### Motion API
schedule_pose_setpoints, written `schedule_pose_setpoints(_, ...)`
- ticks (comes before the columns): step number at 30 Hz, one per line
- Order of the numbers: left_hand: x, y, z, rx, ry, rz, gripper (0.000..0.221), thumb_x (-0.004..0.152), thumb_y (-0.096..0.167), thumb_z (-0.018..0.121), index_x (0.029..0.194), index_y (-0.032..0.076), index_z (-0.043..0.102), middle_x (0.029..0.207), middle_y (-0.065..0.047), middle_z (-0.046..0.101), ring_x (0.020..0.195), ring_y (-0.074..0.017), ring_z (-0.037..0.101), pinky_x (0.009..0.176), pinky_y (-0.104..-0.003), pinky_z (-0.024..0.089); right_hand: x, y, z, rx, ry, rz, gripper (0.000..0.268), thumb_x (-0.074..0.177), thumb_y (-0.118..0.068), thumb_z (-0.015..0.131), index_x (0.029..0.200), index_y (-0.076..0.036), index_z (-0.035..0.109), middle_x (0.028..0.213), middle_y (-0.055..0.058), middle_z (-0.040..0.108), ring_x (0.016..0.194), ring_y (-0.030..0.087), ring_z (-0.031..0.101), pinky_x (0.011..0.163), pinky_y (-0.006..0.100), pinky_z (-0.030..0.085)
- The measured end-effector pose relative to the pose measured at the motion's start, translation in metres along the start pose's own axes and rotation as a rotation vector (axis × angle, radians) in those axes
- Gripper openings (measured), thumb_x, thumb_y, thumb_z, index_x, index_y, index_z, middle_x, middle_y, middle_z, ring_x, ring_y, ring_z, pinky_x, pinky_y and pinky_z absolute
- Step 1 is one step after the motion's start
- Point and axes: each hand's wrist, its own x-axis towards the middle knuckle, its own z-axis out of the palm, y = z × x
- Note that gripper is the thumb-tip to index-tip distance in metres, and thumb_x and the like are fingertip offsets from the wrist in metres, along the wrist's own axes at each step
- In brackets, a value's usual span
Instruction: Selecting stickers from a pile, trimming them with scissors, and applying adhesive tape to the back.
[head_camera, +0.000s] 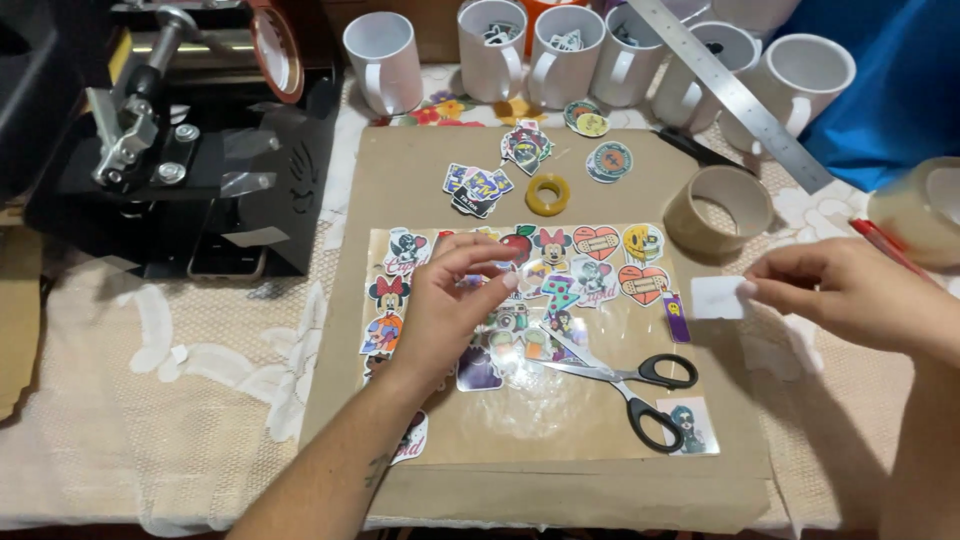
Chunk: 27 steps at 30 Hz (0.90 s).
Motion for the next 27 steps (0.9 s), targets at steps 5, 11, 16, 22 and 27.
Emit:
schedule_pose_setpoints(5,-0.002,-0.008,0.004,-0.153,-0.007,-0.097,0.016,0.085,0.006,0.074,0.1,0.004,0.08,0.103,-0.005,0.07,0.103,-0.0146,0.065,0.085,-0.026,0.053,-0.023,0.001,0.039,-0.521,0.301,0.352,0.033,0.091,-0.059,0.061,0.104,-0.037,0.082,0.087,-0.009,0.082,0.092,0.017,0.074,0.075,0.035,0.053)
schedule_pose_setpoints(11,-0.006,-0.008,0.006,-0.223,-0.083,-0.129,0.014,0.086,0.005,0.074,0.098,0.005,0.079,0.103,-0.007,0.075,0.102,-0.0162,0.068,0.085,-0.026,0.054,-0.029,-0.106,0.075,0.255,0.481,-0.402,0.027,0.081,-0.024,0.08,0.105,-0.014,0.079,0.099,0.001,0.076,0.078,0.012,0.063,0.064,0.025,0.052)
schedule_pose_setpoints(16,-0.007,-0.008,0.007,-0.3,-0.108,-0.016,0.025,0.082,0.012,0.079,0.105,0.002,0.078,0.098,-0.01,0.071,0.09,-0.0101,0.063,0.074,-0.022,0.054,0.005,-0.145,0.1,0.617,0.339,-0.383,0.038,0.075,-0.026,0.087,0.111,-0.016,0.079,0.092,0.003,0.076,0.087,0.017,0.066,0.066,0.03,0.056)
schedule_pose_setpoints(22,-0.009,-0.015,0.011,-0.286,-0.148,-0.018,0.024,0.084,0.015,0.078,0.106,0.004,0.078,0.1,-0.007,0.072,0.092,-0.0092,0.064,0.076,-0.021,0.053,0.007,-0.145,0.112,0.719,0.403,-0.392,0.008,0.079,-0.014,0.082,0.085,-0.01,0.081,0.065,0.003,0.067,0.071,0.012,0.058,0.055,0.025,0.049)
schedule_pose_setpoints(27,-0.01,-0.017,0.012,-0.032,-0.073,0.17,0.021,0.089,0.016,0.074,0.108,0.008,0.078,0.106,-0.008,0.072,0.094,-0.0118,0.067,0.078,-0.025,0.057,-0.004,-0.155,0.111,0.583,0.625,-0.468,0.005,0.077,-0.014,0.085,0.078,-0.015,0.08,0.061,0.0,0.065,0.065,0.012,0.056,0.053,0.022,0.046)
